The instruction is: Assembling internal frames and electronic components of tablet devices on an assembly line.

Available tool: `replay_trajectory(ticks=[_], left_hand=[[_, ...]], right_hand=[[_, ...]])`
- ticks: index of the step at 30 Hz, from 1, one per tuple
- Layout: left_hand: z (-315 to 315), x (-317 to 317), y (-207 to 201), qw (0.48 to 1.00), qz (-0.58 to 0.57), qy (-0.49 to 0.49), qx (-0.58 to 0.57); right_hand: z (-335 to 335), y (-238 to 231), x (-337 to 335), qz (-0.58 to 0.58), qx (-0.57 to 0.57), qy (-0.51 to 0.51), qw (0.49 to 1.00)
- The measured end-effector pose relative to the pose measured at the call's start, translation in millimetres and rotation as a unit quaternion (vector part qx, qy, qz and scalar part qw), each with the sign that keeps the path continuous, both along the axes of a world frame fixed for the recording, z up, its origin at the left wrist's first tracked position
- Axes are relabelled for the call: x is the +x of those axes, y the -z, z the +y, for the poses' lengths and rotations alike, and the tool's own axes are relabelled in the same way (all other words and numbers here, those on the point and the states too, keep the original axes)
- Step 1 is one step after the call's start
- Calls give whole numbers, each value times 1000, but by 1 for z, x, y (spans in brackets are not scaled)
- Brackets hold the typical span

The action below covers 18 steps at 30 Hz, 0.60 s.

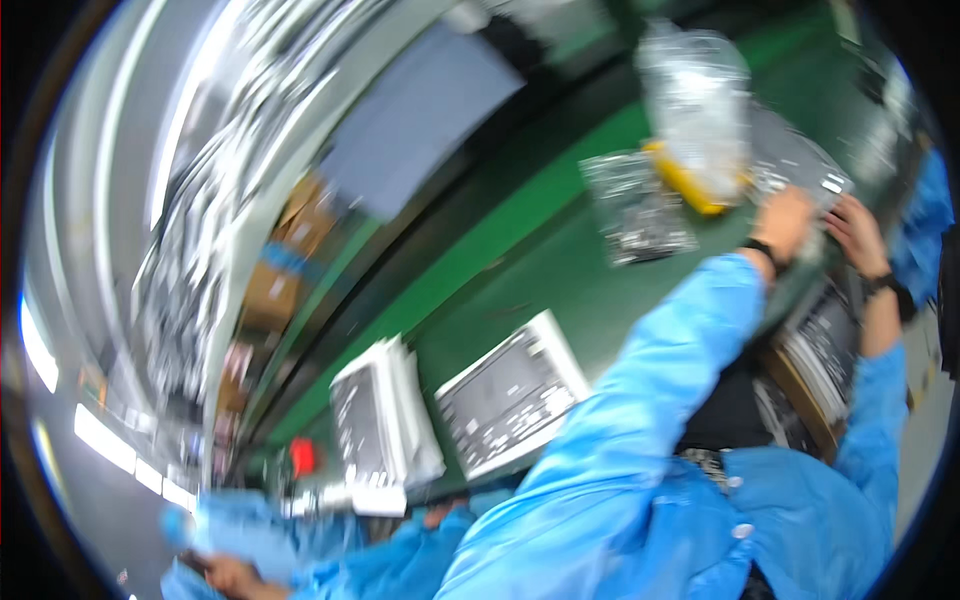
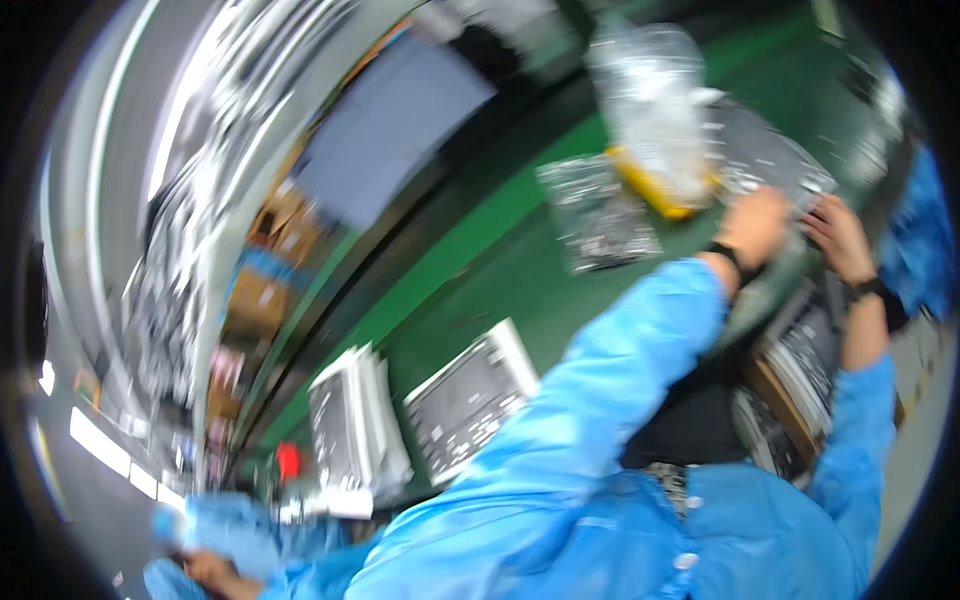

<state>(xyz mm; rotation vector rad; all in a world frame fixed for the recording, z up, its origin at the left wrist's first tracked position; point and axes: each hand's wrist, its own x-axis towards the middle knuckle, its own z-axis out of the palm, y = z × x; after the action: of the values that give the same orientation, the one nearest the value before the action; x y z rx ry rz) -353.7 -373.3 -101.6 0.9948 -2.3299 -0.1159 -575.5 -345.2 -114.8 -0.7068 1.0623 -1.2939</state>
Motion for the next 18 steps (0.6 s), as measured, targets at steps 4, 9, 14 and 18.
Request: replay_trajectory(ticks=[4,9,14,18], left_hand=[[-13,-26,17,998,-14,-10,-54],[-44,-26,19,995,-32,-59,-68],[-51,-46,-5,995,25,-71,-66],[-38,-51,-10,999,22,-32,-32]], right_hand=[[-68,74,-81,19,52,4,998],[-68,-21,4,73,64,-58,994],[-100,-11,-32,21,54,-105,993],[-102,-1,-36,79,37,-78,993]])
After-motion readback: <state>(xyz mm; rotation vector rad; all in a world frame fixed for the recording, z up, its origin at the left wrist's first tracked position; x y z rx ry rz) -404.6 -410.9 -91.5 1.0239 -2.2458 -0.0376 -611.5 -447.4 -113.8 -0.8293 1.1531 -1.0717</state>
